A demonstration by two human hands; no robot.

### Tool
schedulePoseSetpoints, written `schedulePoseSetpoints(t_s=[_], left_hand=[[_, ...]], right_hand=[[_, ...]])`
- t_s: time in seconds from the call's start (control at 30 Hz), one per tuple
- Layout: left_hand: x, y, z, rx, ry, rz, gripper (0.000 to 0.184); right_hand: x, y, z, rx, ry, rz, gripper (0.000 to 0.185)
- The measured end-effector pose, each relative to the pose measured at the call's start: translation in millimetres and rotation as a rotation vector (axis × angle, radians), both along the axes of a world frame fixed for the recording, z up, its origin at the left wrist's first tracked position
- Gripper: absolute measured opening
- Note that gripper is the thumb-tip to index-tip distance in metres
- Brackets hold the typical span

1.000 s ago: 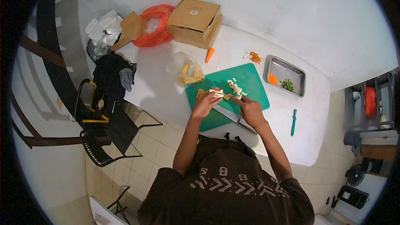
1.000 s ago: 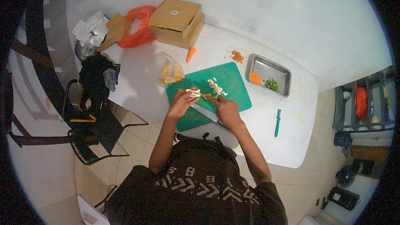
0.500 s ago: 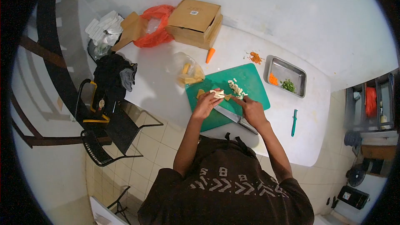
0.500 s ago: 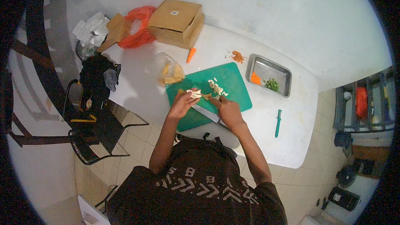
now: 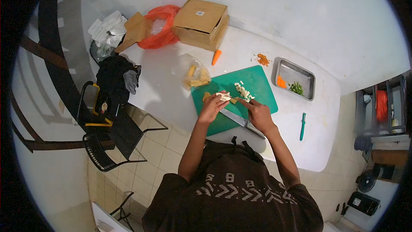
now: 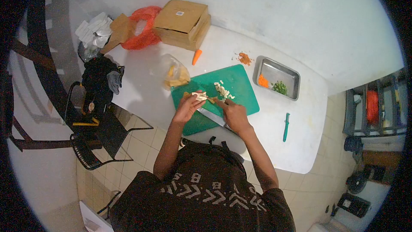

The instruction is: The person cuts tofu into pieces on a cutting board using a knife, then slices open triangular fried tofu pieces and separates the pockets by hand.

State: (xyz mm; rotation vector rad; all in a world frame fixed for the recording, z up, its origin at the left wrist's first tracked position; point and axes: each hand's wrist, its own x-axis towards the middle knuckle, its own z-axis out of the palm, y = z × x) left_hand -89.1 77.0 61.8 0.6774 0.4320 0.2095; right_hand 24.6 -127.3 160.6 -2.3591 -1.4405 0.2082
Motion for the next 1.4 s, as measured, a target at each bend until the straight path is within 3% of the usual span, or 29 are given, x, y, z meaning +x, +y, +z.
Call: schedulePoseSetpoints(t_s=[0.23,0.77,1.1,1.2,1.27,1.4], left_hand=[[6,-13,0,0.106,0.011,0.035,0.034],[16,-29,-11,0.379,0.059,0.118,0.036],[22,-22,-54,0.486,0.135,0.147,0.029],[25,-7,-89,0.622,0.165,0.172,0.027],[26,6,-98,0.900,0.239,0.095,0.024],[28,14,-110,0.909,0.231,0.134,0.023]], right_hand=[[-4,8,6,0.072,0.195,-0.041,0.054],[-3,14,-10,0.073,0.252,-0.118,0.045],[-2,10,-43,0.072,0.289,-0.180,0.042],[-2,13,-58,0.080,0.336,-0.184,0.042],[-3,14,-64,0.106,0.372,-0.181,0.042],[-6,17,-69,0.092,0.421,-0.213,0.043]])
